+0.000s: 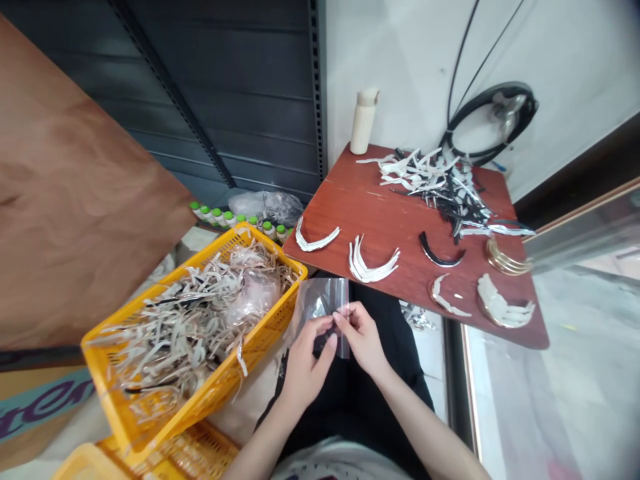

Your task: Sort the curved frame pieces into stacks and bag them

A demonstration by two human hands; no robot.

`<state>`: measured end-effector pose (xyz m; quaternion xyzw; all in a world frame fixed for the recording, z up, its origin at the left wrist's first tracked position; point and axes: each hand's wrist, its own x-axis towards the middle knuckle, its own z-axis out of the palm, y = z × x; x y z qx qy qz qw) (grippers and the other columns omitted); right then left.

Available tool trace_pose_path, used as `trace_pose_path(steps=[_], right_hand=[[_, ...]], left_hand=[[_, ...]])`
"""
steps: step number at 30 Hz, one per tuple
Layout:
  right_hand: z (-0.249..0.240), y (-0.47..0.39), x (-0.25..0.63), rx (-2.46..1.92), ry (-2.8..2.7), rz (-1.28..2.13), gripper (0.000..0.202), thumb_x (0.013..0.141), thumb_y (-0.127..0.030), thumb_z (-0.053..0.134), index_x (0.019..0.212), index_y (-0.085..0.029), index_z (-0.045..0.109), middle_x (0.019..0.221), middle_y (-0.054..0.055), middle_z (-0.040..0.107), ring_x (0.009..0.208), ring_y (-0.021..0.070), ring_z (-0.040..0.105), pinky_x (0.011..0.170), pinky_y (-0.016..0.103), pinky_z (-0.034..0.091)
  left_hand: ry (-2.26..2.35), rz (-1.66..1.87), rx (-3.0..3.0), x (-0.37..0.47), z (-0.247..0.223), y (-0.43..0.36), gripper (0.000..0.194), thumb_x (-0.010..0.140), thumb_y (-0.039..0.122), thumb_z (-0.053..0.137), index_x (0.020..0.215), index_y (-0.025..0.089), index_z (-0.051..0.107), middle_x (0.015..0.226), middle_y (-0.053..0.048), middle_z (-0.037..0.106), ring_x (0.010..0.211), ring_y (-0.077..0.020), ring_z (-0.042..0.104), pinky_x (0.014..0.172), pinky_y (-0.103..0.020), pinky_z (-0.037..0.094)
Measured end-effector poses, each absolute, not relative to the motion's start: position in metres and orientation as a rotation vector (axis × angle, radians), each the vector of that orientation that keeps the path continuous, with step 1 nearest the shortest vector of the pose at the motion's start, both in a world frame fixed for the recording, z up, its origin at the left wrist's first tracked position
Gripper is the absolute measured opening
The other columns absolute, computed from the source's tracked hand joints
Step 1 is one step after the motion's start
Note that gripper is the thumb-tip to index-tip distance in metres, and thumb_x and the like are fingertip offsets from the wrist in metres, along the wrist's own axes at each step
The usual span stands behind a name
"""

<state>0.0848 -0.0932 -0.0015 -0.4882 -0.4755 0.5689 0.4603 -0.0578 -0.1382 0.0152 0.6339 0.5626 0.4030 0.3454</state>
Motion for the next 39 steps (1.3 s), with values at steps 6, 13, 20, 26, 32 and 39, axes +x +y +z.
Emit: trace_pose_path(steps=[6,13,20,26,32,39], right_hand=[[-0.002,-0.104,0.077,-1.152,-1.345,1.234,0.023,0.089,-0.026,0.063,0.112,-0.024,0.059,0.09,0.002,0.064,0.074,0.0154,0.063,0.067,0.029,0.053],[-0.007,-0.103,0.078,-0.995,-1.232,1.401,0.015,0.092,-0.032,0.061,0.105,-0.024,0.062,0.091,0.002,0.064,0.078,0.0151,0.063,0.069,0.028,0.056],[-0.008,-0.097,0.078,-1.003,-1.024,1.522,0.02,0.09,-0.042,0.065,0.09,-0.022,0.062,0.078,-0.002,0.063,0.066,0.0126,0.062,0.064,0.027,0.058],[-0.008,-0.095,0.079,-1.015,-1.005,1.536,0.021,0.087,-0.042,0.069,0.085,-0.022,0.061,0.076,-0.002,0.064,0.064,0.0128,0.064,0.064,0.027,0.058],[-0.007,-0.094,0.08,-1.029,-1.004,1.511,0.021,0.086,-0.039,0.07,0.082,-0.021,0.061,0.072,-0.003,0.063,0.063,0.0119,0.063,0.063,0.025,0.057],[-0.009,-0.095,0.08,-1.019,-0.934,1.572,0.021,0.085,-0.04,0.071,0.085,-0.022,0.061,0.076,-0.003,0.064,0.066,0.0125,0.064,0.065,0.027,0.059]], left_hand=[[1.564,1.043,1.382,-0.04,0.017,-0.119,0.024,0.096,0.041,0.051,0.112,0.026,0.059,0.104,-0.005,0.071,0.093,-0.0178,0.069,0.08,-0.029,0.056],[1.512,1.082,1.288,-0.05,0.013,-0.111,0.033,0.096,0.045,0.05,0.103,0.02,0.07,0.097,-0.005,0.072,0.093,-0.0194,0.067,0.082,-0.028,0.052],[1.406,1.061,1.347,-0.055,0.011,-0.11,0.033,0.097,0.041,0.049,0.103,0.022,0.075,0.101,-0.005,0.072,0.091,-0.0189,0.066,0.084,-0.029,0.052],[1.379,1.042,1.432,-0.058,0.011,-0.11,0.028,0.096,0.037,0.053,0.109,0.025,0.075,0.108,-0.005,0.071,0.099,-0.0186,0.066,0.086,-0.028,0.054],[1.362,0.989,1.502,-0.061,0.012,-0.11,0.028,0.096,0.037,0.054,0.111,0.026,0.074,0.109,-0.006,0.071,0.099,-0.0183,0.067,0.082,-0.027,0.056],[1.37,0.934,1.575,-0.065,0.016,-0.108,0.03,0.099,0.035,0.048,0.111,0.026,0.073,0.11,-0.005,0.071,0.098,-0.0172,0.067,0.088,-0.029,0.053]])
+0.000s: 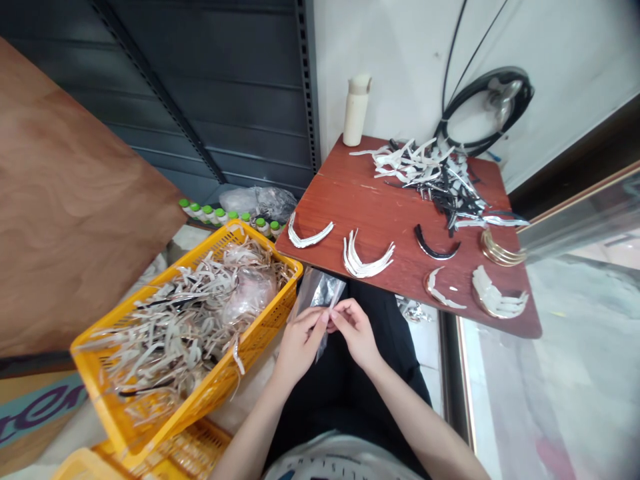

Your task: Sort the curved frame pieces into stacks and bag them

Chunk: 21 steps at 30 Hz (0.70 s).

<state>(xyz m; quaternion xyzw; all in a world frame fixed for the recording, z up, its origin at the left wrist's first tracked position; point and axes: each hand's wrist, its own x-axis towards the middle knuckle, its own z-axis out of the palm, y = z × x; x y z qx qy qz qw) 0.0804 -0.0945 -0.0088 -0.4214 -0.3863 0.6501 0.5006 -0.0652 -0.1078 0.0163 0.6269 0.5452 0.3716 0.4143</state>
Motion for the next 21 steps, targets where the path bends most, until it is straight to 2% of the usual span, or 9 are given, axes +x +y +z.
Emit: trace_pose_path(steps=[5,12,21], right_hand=[[-0.0086,-0.0943,0.0815,-1.013,-0.947,1.554,0.02,0.084,-0.039,0.073,0.086,-0.023,0.062,0.075,-0.003,0.063,0.067,0.0127,0.063,0.066,0.027,0.059],[-0.0086,-0.0925,0.0819,-1.015,-0.882,1.619,0.024,0.082,-0.042,0.074,0.085,-0.022,0.061,0.077,-0.003,0.063,0.068,0.0131,0.064,0.067,0.029,0.06],[-0.01,-0.0925,0.0827,-0.998,-0.875,1.635,0.025,0.081,-0.043,0.075,0.086,-0.022,0.062,0.079,-0.002,0.064,0.072,0.0137,0.065,0.069,0.029,0.06]], left_hand=[[1.404,0.87,1.602,-0.0633,0.0223,-0.1086,0.029,0.097,0.036,0.05,0.114,0.027,0.072,0.112,-0.004,0.07,0.098,-0.0169,0.067,0.085,-0.026,0.054],[1.39,0.877,1.603,-0.0655,0.023,-0.1065,0.033,0.1,0.036,0.043,0.112,0.025,0.073,0.112,-0.006,0.071,0.098,-0.0182,0.067,0.089,-0.03,0.052],[1.386,0.889,1.582,-0.0661,0.0203,-0.107,0.03,0.097,0.036,0.05,0.113,0.024,0.072,0.108,-0.006,0.072,0.095,-0.0182,0.068,0.083,-0.028,0.055]])
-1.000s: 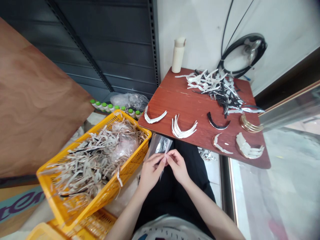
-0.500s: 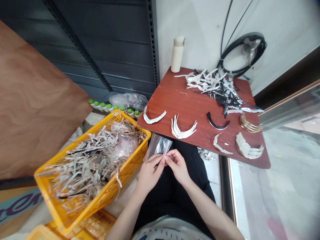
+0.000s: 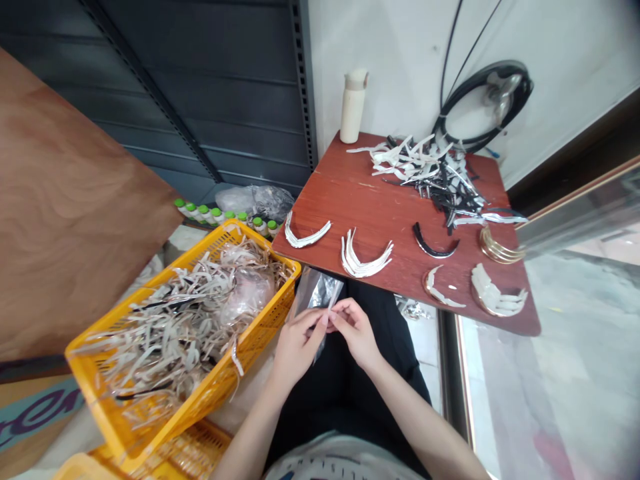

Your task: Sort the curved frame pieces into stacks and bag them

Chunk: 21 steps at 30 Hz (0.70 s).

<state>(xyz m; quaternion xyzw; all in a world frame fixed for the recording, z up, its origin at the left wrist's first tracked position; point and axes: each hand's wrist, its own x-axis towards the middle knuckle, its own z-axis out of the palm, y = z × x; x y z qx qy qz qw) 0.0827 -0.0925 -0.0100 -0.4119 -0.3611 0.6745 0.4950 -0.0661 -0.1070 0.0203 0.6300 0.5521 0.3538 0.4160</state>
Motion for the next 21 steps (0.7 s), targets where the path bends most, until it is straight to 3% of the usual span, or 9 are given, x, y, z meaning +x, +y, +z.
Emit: trace_pose_path(steps=[5,9,18,21], right_hand=[[-0.0078,-0.0923,0.0828,-1.014,-0.884,1.629,0.026,0.08,-0.044,0.075,0.085,-0.022,0.061,0.078,-0.001,0.066,0.073,0.0157,0.066,0.069,0.031,0.061],[-0.0073,-0.0924,0.0825,-0.997,-0.879,1.621,0.024,0.079,-0.041,0.077,0.086,-0.022,0.062,0.078,-0.001,0.066,0.071,0.0142,0.065,0.069,0.03,0.06],[-0.0098,-0.0912,0.0824,-1.027,-0.852,1.624,0.027,0.077,-0.04,0.079,0.085,-0.02,0.064,0.078,-0.001,0.066,0.066,0.0116,0.063,0.065,0.026,0.059],[-0.0117,-0.0911,0.082,-1.026,-0.864,1.612,0.026,0.077,-0.039,0.08,0.085,-0.02,0.064,0.078,-0.002,0.065,0.066,0.0114,0.063,0.065,0.026,0.059]], left_hand=[[1.397,0.913,1.577,-0.0657,0.0227,-0.1082,0.028,0.094,0.037,0.055,0.112,0.024,0.072,0.106,-0.006,0.07,0.093,-0.0178,0.068,0.075,-0.025,0.058],[1.454,0.905,1.622,-0.0676,0.0253,-0.1081,0.027,0.093,0.038,0.057,0.108,0.024,0.075,0.093,-0.005,0.068,0.08,-0.0146,0.066,0.065,-0.021,0.053],[1.378,0.959,1.563,-0.0705,0.0186,-0.1022,0.037,0.097,0.038,0.05,0.077,0.018,0.074,0.076,-0.003,0.064,0.073,-0.0141,0.061,0.069,-0.024,0.047],[1.38,0.966,1.543,-0.0707,0.0159,-0.1017,0.032,0.095,0.039,0.054,0.083,0.019,0.076,0.078,-0.003,0.065,0.072,-0.0142,0.062,0.066,-0.024,0.047]])
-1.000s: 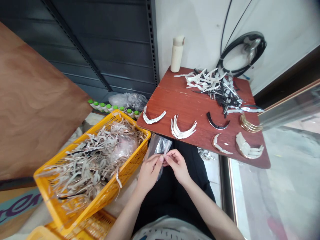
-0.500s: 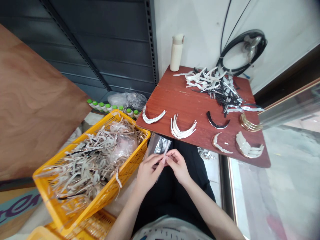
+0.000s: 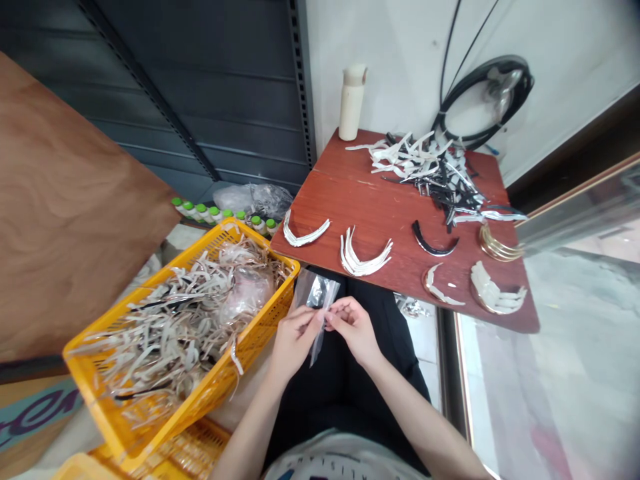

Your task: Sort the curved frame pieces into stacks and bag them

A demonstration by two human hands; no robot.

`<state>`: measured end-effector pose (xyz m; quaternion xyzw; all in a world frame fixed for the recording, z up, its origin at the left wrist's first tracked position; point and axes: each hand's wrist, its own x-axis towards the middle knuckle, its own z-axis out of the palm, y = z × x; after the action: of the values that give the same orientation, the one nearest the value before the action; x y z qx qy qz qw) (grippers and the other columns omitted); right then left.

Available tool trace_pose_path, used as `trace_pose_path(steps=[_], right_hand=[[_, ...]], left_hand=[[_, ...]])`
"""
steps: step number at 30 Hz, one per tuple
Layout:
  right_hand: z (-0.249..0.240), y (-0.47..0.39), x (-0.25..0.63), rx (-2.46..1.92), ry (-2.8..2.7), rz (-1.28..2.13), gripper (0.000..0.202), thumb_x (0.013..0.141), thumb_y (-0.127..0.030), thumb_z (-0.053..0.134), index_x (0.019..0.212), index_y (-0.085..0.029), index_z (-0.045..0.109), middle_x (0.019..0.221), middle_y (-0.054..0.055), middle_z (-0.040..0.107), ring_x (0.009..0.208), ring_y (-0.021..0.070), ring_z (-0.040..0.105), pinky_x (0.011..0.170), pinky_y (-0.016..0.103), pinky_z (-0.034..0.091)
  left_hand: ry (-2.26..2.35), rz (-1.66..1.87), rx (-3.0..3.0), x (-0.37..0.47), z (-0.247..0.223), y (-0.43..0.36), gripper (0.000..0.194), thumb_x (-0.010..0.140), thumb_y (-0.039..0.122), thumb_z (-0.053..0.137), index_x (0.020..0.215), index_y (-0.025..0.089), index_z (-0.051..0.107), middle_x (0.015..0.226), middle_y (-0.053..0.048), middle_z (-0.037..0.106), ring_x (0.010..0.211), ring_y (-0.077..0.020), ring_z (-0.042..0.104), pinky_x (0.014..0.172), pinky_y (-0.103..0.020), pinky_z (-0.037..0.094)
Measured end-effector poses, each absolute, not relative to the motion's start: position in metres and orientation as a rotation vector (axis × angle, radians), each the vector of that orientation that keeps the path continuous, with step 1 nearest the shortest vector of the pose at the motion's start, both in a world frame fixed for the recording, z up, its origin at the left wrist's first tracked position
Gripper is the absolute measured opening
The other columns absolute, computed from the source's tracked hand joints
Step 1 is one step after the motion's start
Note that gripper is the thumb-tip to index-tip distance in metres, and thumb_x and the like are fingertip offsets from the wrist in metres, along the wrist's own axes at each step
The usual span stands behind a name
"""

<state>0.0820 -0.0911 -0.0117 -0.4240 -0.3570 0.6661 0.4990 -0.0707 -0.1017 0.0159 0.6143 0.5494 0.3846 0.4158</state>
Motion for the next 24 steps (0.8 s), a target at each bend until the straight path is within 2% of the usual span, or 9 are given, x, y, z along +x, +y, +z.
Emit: trace_pose_path(steps=[4,10,19,24], right_hand=[[-0.012,-0.091,0.082,-1.026,-0.888,1.59,0.024,0.077,-0.037,0.079,0.086,-0.021,0.064,0.078,-0.002,0.065,0.067,0.0115,0.062,0.064,0.026,0.059],[-0.013,-0.09,0.082,-1.038,-0.878,1.574,0.025,0.077,-0.039,0.079,0.087,-0.021,0.064,0.079,-0.002,0.064,0.068,0.0118,0.062,0.064,0.027,0.06],[-0.015,-0.089,0.081,-1.057,-0.886,1.552,0.025,0.077,-0.039,0.079,0.087,-0.022,0.064,0.08,-0.002,0.064,0.068,0.0117,0.062,0.064,0.026,0.06],[-0.015,-0.09,0.081,-1.081,-0.892,1.545,0.027,0.076,-0.041,0.079,0.085,-0.021,0.064,0.079,-0.001,0.065,0.069,0.0126,0.063,0.064,0.027,0.061]], left_hand=[[1.375,0.963,1.548,-0.072,0.016,-0.101,0.026,0.093,0.039,0.058,0.097,0.021,0.078,0.08,-0.003,0.066,0.071,-0.0137,0.062,0.063,-0.023,0.047],[1.336,0.957,1.452,-0.072,0.012,-0.099,0.037,0.096,0.041,0.052,0.08,0.018,0.077,0.074,-0.003,0.063,0.07,-0.0142,0.061,0.066,-0.024,0.049],[1.307,0.986,1.393,-0.071,0.006,-0.098,0.03,0.092,0.042,0.058,0.095,0.019,0.078,0.083,-0.005,0.066,0.075,-0.0156,0.063,0.065,-0.024,0.051],[1.324,0.993,1.407,-0.069,0.007,-0.096,0.035,0.092,0.045,0.056,0.085,0.018,0.078,0.075,-0.005,0.065,0.07,-0.0152,0.061,0.064,-0.025,0.049]])
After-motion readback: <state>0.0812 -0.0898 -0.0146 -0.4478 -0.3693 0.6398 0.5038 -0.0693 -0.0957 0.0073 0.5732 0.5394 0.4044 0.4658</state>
